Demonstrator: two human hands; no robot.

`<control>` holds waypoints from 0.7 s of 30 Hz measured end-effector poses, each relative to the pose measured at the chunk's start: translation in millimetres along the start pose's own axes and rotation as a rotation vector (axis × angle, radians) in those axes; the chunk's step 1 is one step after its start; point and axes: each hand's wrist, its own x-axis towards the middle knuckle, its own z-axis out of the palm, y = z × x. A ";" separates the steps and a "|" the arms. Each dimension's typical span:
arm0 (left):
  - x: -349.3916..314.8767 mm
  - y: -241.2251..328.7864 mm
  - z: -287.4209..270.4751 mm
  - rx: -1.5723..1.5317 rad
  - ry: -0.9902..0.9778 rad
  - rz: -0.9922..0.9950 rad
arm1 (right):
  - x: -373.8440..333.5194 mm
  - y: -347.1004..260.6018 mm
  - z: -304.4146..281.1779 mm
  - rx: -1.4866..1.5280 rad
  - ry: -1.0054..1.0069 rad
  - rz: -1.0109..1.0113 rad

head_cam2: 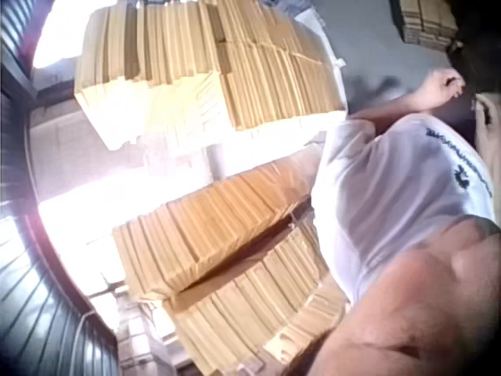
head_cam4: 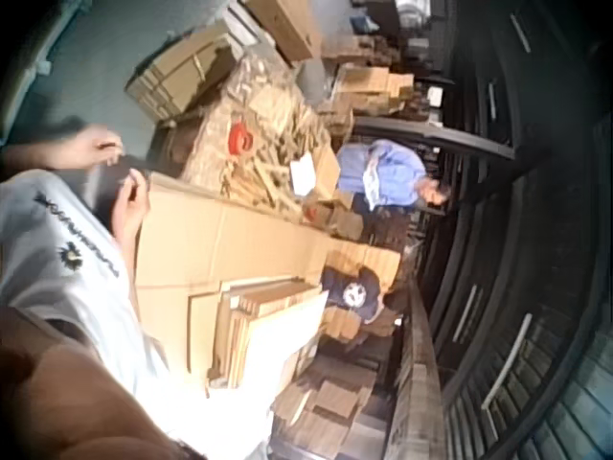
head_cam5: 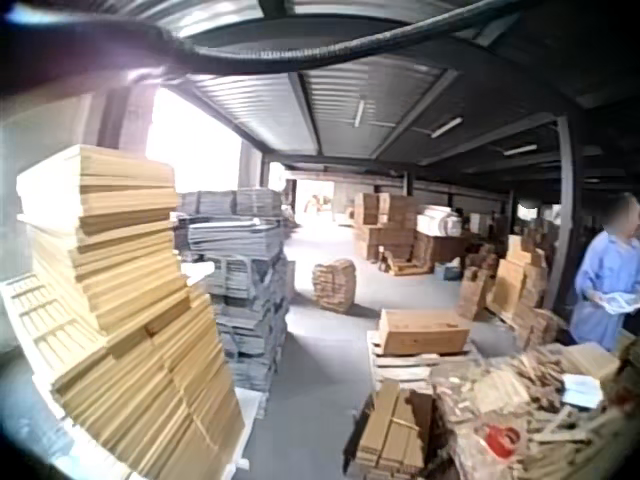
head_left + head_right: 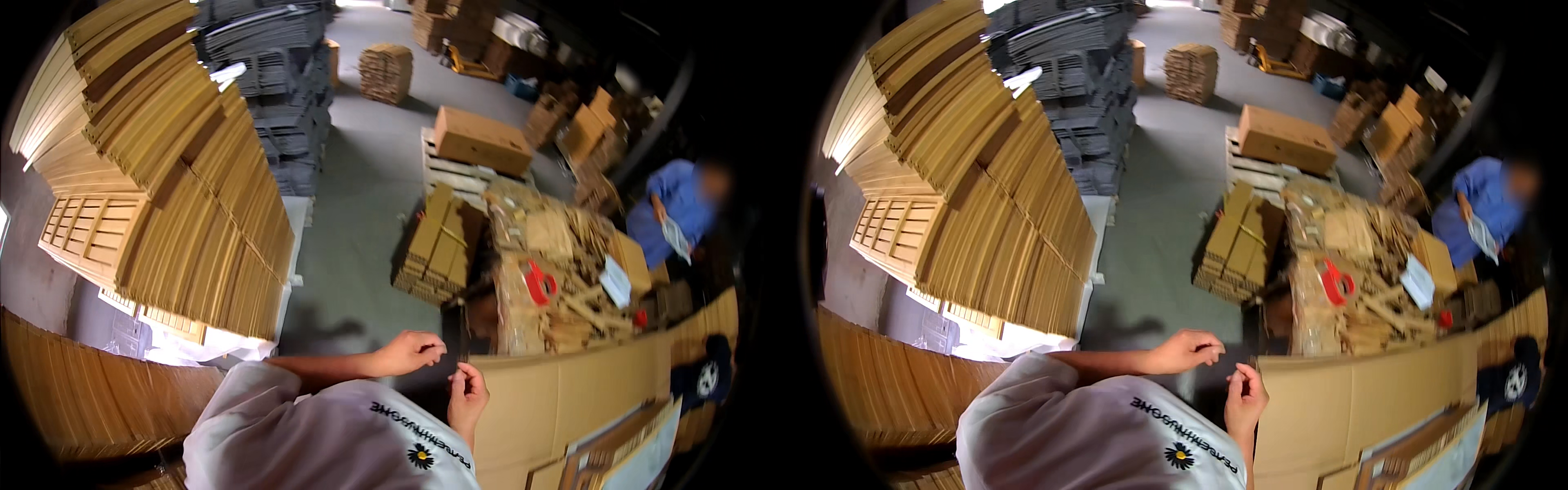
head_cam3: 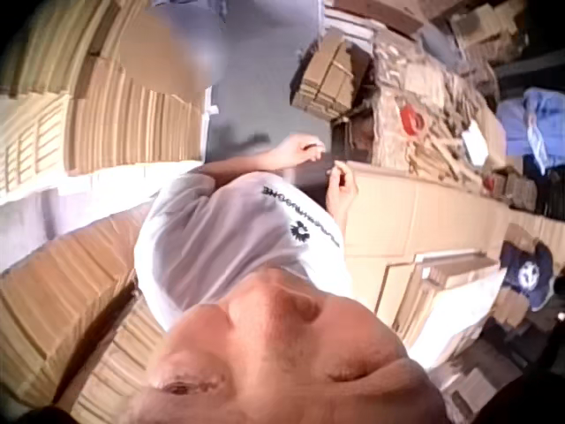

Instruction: The person assembles and wraps wooden furniture components on a workbench. They place wooden frames and slatted panels onto protective paper, fold the paper around each piece, and stack the wrapped items. Cardboard dividers are added between layers, and the process repeats with additional components.

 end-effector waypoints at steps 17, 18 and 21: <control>289.6 78.4 -486.9 -0.246 0.977 0.128 | 516.6 -39.8 327.9 0.003 -0.601 -0.306; 303.7 89.2 -517.5 -0.236 1.035 0.143 | 541.7 -51.4 346.2 0.013 -0.607 -0.327; 343.2 117.8 -615.0 -0.229 1.116 0.205 | 611.1 -85.3 387.0 -0.033 -0.619 -0.408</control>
